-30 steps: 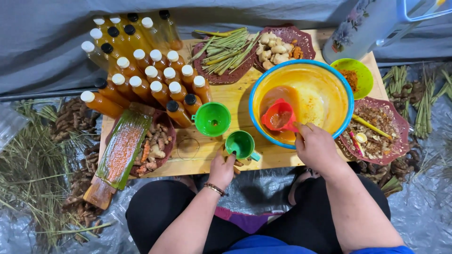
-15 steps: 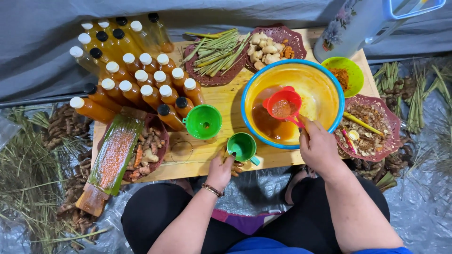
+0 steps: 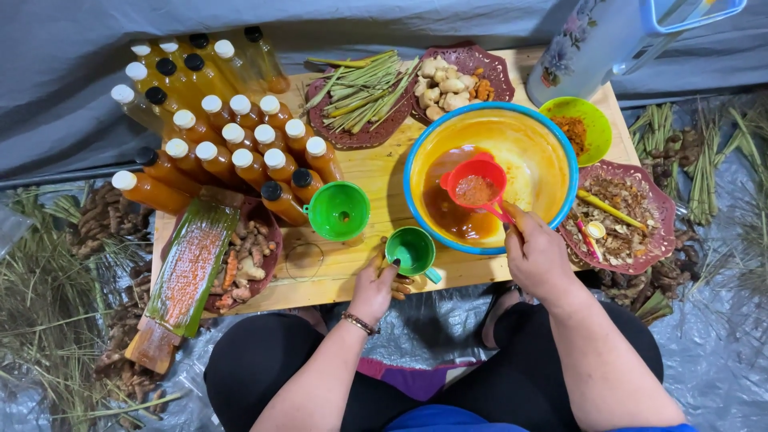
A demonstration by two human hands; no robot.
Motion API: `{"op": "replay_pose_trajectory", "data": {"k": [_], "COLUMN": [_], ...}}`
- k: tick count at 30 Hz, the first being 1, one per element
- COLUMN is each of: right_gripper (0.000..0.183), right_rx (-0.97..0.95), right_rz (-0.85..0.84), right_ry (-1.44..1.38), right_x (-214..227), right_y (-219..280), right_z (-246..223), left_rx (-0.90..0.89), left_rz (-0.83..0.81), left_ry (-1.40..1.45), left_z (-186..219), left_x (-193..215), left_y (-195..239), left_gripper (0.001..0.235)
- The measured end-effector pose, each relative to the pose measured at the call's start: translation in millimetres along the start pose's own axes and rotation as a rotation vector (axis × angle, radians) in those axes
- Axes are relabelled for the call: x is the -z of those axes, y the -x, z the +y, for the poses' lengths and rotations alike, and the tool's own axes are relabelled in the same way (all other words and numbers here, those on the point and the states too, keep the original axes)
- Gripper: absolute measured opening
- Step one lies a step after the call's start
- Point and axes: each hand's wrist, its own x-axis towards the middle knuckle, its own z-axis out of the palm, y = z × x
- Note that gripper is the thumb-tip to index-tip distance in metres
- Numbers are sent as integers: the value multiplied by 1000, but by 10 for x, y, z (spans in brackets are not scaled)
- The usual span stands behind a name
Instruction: The person pours an orange liquid from a large blue bowl into a red measuring cup using a green funnel. They then pour the liquid from the cup into a bottle and repeat the process, using their hand to scrape the remaining liquid from the bowl into the cup.
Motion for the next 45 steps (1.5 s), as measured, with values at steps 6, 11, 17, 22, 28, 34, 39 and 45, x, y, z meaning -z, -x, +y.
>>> {"op": "replay_pose_trajectory", "data": {"k": [6, 11, 17, 22, 28, 34, 39, 45], "right_gripper": [41, 40, 38, 34, 34, 32, 32, 29], "right_rx": [-20, -3, -10, 19, 24, 216, 374, 424], "right_rz": [-13, 17, 14, 33, 46, 139, 117, 31], "right_ry": [-32, -46, -59, -109, -49, -194, -289, -229], "right_x": [3, -5, 17, -43, -150, 70, -82, -351], "right_y": [32, 74, 104, 112, 168, 236, 332, 461], "right_z": [7, -18, -105, -16, 22, -399, -693, -691], "left_rx": [2, 8, 4, -6, -19, 3, 4, 5], "left_rz": [8, 28, 39, 47, 40, 37, 43, 51], "left_ry": [3, 9, 38, 58, 58, 87, 93, 111], "left_z": [30, -115, -192, -262, -116, -374, -259, -108], "left_x": [-14, 33, 62, 96, 55, 131, 93, 65], "left_y": [-9, -96, -148, -222, -138, -269, -213, -79], "left_gripper": [67, 69, 71, 72, 70, 64, 63, 60]}}
